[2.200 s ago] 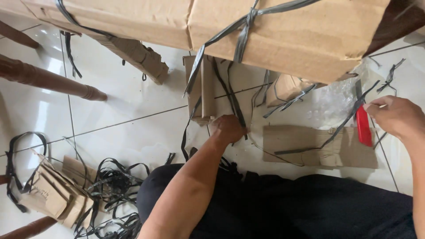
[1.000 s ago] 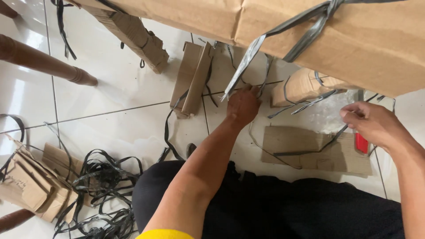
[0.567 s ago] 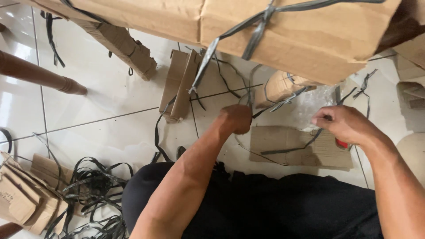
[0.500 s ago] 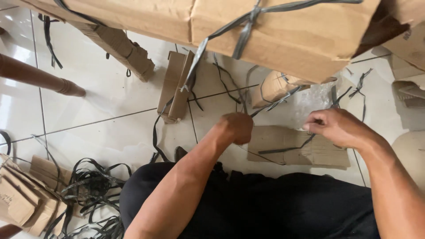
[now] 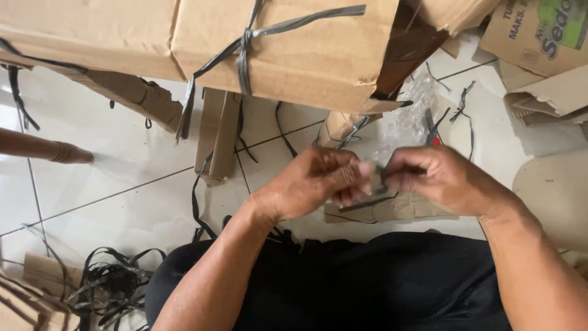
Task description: Removing plastic straps and cardboard packaging from furniture components using a utility knife
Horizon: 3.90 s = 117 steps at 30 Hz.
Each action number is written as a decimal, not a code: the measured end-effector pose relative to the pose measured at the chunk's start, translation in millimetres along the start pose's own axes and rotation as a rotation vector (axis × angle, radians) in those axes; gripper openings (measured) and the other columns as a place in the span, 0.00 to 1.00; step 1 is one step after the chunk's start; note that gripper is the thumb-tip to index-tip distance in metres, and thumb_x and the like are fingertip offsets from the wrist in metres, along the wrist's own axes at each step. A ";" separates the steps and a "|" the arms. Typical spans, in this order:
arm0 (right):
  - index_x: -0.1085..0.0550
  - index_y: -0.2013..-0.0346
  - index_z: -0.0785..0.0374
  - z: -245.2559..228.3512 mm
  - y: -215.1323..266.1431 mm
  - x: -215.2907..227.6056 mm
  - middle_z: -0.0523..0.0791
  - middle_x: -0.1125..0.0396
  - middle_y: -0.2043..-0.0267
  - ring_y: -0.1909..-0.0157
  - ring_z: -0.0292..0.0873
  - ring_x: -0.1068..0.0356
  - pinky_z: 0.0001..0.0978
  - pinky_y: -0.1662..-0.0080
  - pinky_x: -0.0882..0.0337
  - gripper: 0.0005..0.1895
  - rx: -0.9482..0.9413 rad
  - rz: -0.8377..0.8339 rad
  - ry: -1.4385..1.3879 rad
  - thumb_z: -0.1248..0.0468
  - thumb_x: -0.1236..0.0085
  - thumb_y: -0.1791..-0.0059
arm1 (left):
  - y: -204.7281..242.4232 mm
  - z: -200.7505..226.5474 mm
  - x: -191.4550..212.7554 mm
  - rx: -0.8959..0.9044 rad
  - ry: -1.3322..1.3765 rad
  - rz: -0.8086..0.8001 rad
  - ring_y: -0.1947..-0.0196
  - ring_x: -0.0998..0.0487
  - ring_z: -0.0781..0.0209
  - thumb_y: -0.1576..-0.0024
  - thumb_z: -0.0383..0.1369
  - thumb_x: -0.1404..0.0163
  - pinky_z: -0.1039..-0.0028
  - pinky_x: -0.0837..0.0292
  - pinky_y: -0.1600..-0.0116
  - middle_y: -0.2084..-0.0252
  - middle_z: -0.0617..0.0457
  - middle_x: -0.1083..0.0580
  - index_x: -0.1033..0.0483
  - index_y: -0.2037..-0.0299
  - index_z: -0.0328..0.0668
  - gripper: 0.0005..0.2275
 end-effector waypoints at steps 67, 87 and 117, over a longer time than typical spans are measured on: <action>0.20 0.67 0.66 -0.2 -1.2 6.9 0.49 0.24 0.73 0.67 0.41 0.28 0.34 0.63 0.24 0.04 -0.204 0.364 -0.206 0.69 0.40 0.51 | -31.4 -43.9 -19.7 -0.112 -0.232 0.730 0.71 0.16 0.51 0.44 0.33 0.48 0.65 0.21 0.65 0.75 0.45 0.20 0.17 0.60 0.43 0.08; 0.22 0.66 0.67 -1.4 0.1 8.9 0.50 0.25 0.74 0.67 0.39 0.29 0.32 0.62 0.23 0.03 -0.151 0.365 -0.221 0.69 0.41 0.50 | -35.6 -48.5 -12.2 -0.179 -0.105 0.704 0.70 0.15 0.57 0.43 0.33 0.43 0.69 0.19 0.65 0.72 0.46 0.19 0.16 0.61 0.41 0.06; 0.22 0.64 0.66 0.6 -2.0 6.9 0.50 0.25 0.73 0.68 0.39 0.31 0.33 0.67 0.24 0.04 -0.171 0.377 -0.134 0.70 0.39 0.52 | -40.1 -59.2 -12.6 -0.139 -0.123 0.650 0.71 0.17 0.59 0.45 0.33 0.45 0.68 0.22 0.63 0.75 0.50 0.20 0.19 0.62 0.40 0.07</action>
Point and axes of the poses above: each hand's wrist, its own y-axis away from the middle knuckle, its own x-axis out of the back of the hand, z = x × y, the point moved 5 cm from there along -y, towards the middle knuckle
